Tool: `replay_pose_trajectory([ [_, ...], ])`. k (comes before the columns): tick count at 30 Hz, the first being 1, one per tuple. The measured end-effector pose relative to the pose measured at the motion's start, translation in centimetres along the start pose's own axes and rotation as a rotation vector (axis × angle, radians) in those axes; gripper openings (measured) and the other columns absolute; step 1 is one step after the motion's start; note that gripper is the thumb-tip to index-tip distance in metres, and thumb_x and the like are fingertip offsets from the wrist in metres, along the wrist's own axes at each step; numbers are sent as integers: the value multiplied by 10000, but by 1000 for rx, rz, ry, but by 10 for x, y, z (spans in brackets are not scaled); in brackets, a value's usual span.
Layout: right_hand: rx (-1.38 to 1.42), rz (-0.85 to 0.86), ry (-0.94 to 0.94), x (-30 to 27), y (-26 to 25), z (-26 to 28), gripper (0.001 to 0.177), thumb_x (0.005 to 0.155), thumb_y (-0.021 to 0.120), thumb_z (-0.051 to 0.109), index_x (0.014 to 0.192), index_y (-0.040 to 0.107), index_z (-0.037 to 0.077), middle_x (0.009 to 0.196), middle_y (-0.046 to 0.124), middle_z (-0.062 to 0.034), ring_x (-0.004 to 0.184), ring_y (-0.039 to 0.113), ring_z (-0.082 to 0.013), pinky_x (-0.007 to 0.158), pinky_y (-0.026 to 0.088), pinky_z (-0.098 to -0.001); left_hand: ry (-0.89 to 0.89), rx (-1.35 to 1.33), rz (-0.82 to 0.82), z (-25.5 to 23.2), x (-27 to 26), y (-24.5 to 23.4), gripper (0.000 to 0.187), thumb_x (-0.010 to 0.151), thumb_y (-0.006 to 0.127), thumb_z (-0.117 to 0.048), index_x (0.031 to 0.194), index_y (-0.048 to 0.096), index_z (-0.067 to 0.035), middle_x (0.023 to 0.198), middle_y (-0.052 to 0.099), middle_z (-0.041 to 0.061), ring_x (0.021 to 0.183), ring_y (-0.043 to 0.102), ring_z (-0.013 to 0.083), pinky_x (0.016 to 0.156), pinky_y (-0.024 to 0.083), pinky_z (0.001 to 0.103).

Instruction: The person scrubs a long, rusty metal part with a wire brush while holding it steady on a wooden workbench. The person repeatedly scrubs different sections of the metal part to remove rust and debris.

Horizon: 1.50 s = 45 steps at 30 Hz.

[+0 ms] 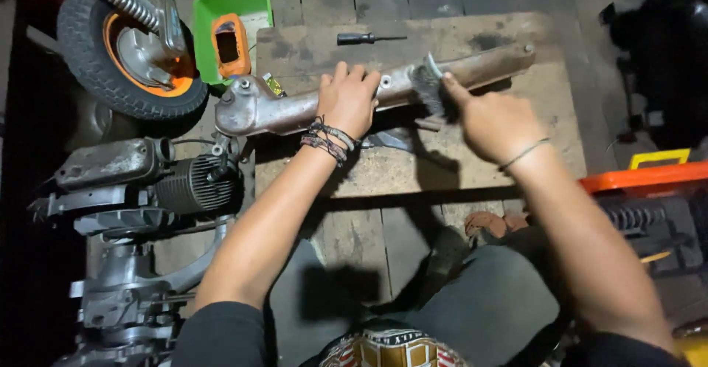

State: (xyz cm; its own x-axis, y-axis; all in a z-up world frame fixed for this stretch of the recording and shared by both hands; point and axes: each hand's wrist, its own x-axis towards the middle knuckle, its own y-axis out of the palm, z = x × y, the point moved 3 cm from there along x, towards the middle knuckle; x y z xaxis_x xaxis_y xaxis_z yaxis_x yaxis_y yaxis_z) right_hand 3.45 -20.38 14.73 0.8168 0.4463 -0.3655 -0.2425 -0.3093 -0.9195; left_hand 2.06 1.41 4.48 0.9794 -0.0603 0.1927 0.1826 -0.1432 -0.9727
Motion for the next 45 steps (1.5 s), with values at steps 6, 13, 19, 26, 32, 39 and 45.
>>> replay_pose_trajectory([
  [6, 45, -155, -48, 49, 8, 7, 686, 962, 382, 101, 1638, 320, 202, 939, 767, -250, 883, 763, -446, 743, 601, -575, 18, 62, 18, 7, 1, 4, 270, 889, 736, -352, 1095, 610, -231, 1088, 613, 23, 1096, 510, 254, 889, 457, 456],
  [13, 27, 48, 18, 11, -11, 15, 697, 969, 373, 144, 1651, 286, 257, 1036, 779, -215, 987, 764, -411, 862, 596, -546, -5, 29, -16, 4, 5, 13, 295, 853, 767, -329, 1083, 618, -221, 1108, 613, 25, 1111, 509, 264, 897, 456, 462],
  [19, 65, -77, -35, 40, -6, 9, 687, 963, 364, 120, 1638, 288, 221, 1041, 761, -245, 983, 751, -444, 832, 595, -566, -18, 25, -42, 2, 6, 16, 268, 859, 764, -290, 1071, 624, -201, 1068, 622, 44, 1086, 532, 271, 880, 464, 472],
  [26, 79, 23, 12, 47, 2, 20, 697, 973, 326, 113, 1652, 219, 228, 1045, 764, -250, 1011, 750, -430, 861, 592, -557, -41, -1, 59, 0, 9, 21, 312, 859, 770, -279, 1128, 632, -200, 1145, 639, 55, 1127, 529, 278, 895, 457, 475],
  [32, 26, -15, -5, 15, -3, 17, 704, 972, 358, 112, 1656, 258, 246, 982, 778, -230, 945, 771, -410, 819, 609, -545, -54, 14, 32, 1, 7, 11, 339, 851, 784, -295, 1130, 619, -193, 1134, 627, 67, 1109, 537, 290, 873, 462, 478],
  [39, 21, -173, -23, 25, 10, 14, 699, 964, 388, 91, 1649, 299, 196, 928, 777, -235, 883, 777, -422, 757, 612, -540, -56, 49, 19, -6, 5, 1, 342, 858, 775, -266, 1159, 629, -193, 1149, 632, 72, 1132, 518, 305, 905, 462, 512],
  [45, -37, -71, -38, -26, 6, -5, 705, 976, 382, 98, 1650, 305, 291, 910, 796, -214, 906, 788, -404, 812, 617, -540, -62, -19, 37, 1, 6, 4, 297, 874, 764, -271, 1103, 600, -176, 1106, 618, 74, 1108, 524, 301, 895, 465, 508],
])
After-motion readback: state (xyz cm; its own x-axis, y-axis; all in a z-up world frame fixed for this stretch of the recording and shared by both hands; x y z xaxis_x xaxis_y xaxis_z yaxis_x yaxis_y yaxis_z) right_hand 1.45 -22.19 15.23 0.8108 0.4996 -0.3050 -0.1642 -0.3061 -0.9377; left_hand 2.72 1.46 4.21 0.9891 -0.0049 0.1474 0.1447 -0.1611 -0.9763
